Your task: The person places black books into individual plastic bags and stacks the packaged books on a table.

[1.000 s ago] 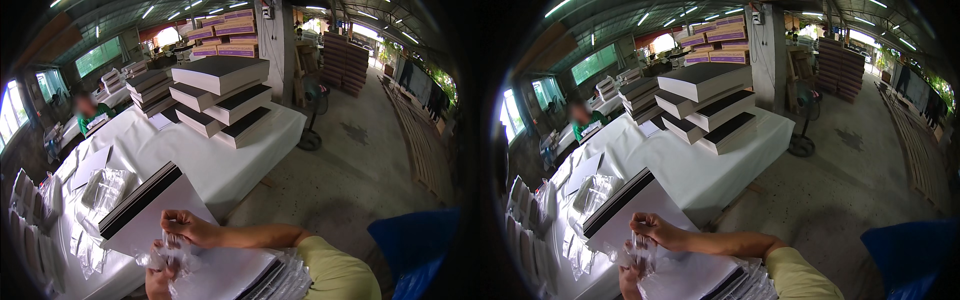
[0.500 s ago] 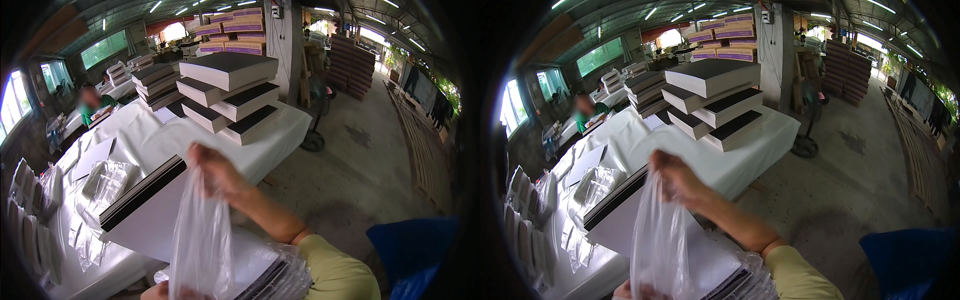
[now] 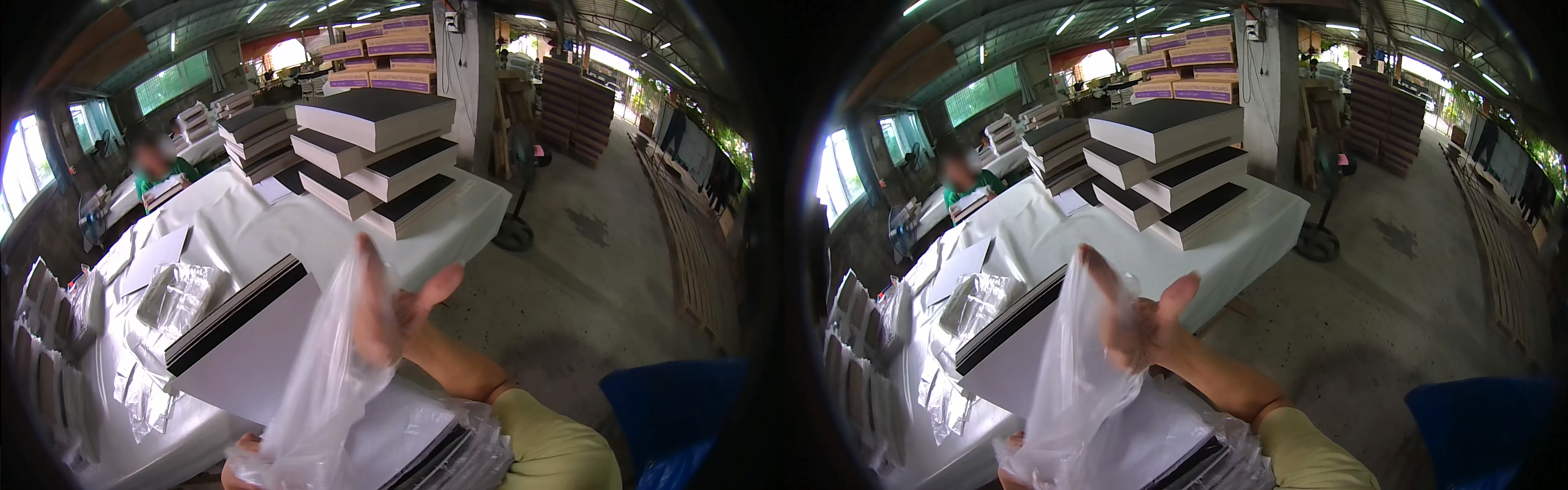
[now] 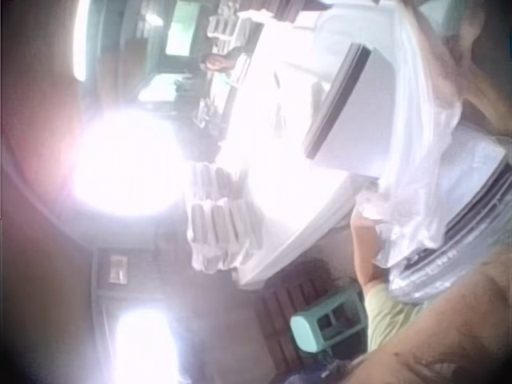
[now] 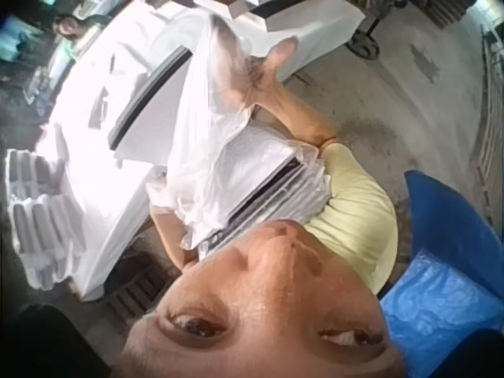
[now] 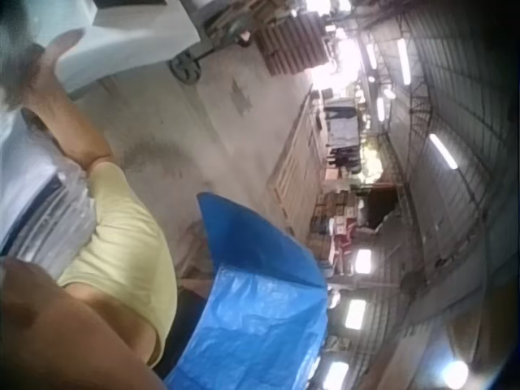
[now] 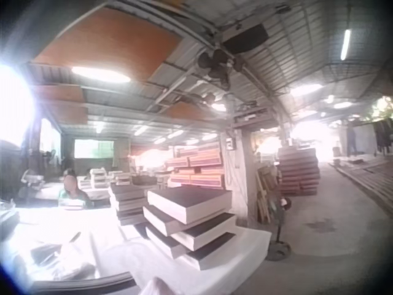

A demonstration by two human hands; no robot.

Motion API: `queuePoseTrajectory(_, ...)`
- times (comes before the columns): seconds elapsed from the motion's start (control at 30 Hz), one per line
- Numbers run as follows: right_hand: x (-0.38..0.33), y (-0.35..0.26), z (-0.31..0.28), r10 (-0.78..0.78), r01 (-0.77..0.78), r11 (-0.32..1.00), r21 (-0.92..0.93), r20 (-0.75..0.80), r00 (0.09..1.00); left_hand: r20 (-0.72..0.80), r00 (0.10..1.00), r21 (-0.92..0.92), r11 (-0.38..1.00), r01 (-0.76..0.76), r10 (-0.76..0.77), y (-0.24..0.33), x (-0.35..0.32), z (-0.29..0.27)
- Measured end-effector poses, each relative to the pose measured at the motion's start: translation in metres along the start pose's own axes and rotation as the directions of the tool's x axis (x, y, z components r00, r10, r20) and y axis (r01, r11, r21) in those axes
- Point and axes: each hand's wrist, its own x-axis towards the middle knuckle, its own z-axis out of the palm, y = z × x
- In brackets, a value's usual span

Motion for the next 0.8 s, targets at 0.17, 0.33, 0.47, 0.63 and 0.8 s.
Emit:
queuePoseTrajectory(0.17, 0.007, -0.009, 0.013, 0.013, 0.042, 0.958, -0.282, 0.191, 0.982, -0.286, 0.957, -0.086, 0.992, -0.087, 0.059, 0.005, -0.001, -0.007)
queuePoseTrajectory(0.33, 0.009, -0.060, 0.015, -0.201, 0.401, 0.845, 0.354, -0.484, 0.852, 0.032, 0.999, 0.057, 0.998, -0.012, 0.010, -0.003, 0.002, 0.014)
queuePoseTrajectory(0.47, 0.002, -0.084, 0.022, -0.222, 0.636, 0.675, 0.374, -0.719, 0.658, -0.190, 0.979, 0.061, 0.996, -0.065, 0.075, -0.004, 0.006, 0.000)
queuePoseTrajectory(0.63, -0.011, -0.033, 0.016, 0.008, 0.084, 0.926, 0.367, -0.242, 0.970, -0.689, 0.719, -0.051, 0.983, -0.179, 0.095, -0.002, -0.011, -0.059)
queuePoseTrajectory(0.8, -0.017, -0.045, -0.005, 0.078, -0.091, 0.996, 0.012, -0.625, 0.777, -0.551, 0.830, -0.115, 0.993, 0.030, -0.089, -0.012, -0.020, -0.051)
